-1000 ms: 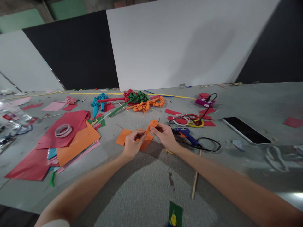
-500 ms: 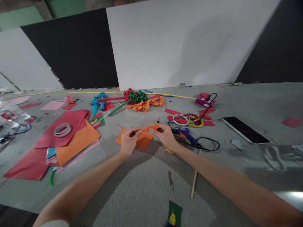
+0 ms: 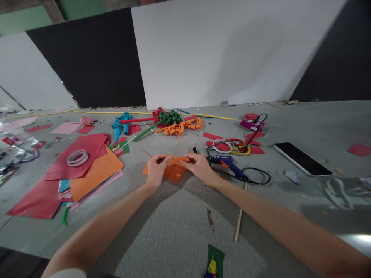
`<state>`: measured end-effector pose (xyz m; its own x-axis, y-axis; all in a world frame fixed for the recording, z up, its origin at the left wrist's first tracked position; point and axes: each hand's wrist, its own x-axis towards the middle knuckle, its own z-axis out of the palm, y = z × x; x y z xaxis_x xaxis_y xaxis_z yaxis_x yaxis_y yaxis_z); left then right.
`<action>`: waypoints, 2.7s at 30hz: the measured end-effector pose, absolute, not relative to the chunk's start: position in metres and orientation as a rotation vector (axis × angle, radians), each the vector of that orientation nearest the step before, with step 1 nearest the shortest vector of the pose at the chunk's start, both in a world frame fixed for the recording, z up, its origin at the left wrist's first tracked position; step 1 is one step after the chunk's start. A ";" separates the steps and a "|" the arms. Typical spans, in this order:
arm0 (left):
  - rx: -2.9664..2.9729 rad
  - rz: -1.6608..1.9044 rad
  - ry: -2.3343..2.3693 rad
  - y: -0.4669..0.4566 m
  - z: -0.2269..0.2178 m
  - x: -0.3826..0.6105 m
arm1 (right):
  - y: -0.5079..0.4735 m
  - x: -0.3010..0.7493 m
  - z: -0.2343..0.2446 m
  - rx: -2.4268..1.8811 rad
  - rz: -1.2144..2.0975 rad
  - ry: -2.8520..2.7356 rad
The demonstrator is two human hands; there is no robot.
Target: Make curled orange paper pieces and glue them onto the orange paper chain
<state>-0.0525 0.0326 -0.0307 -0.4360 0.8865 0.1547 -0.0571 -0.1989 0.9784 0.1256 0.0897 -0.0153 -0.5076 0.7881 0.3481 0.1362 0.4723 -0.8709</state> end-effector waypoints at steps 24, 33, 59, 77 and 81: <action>1.090 1.686 1.323 0.030 -0.029 -0.051 | 0.086 0.125 -0.013 -0.774 1.014 -2.049; 1.097 1.713 1.289 0.030 -0.028 -0.051 | 0.088 0.125 -0.016 -0.751 1.021 -2.035; 0.879 1.719 1.230 0.032 -0.031 -0.051 | 0.090 0.126 -0.017 -0.811 1.004 -2.023; 0.929 1.719 1.256 0.033 -0.031 -0.051 | 0.089 0.126 -0.016 -0.832 1.103 -1.978; 0.938 1.715 1.250 0.033 -0.033 -0.052 | 0.088 0.126 -0.016 -0.828 1.137 -1.958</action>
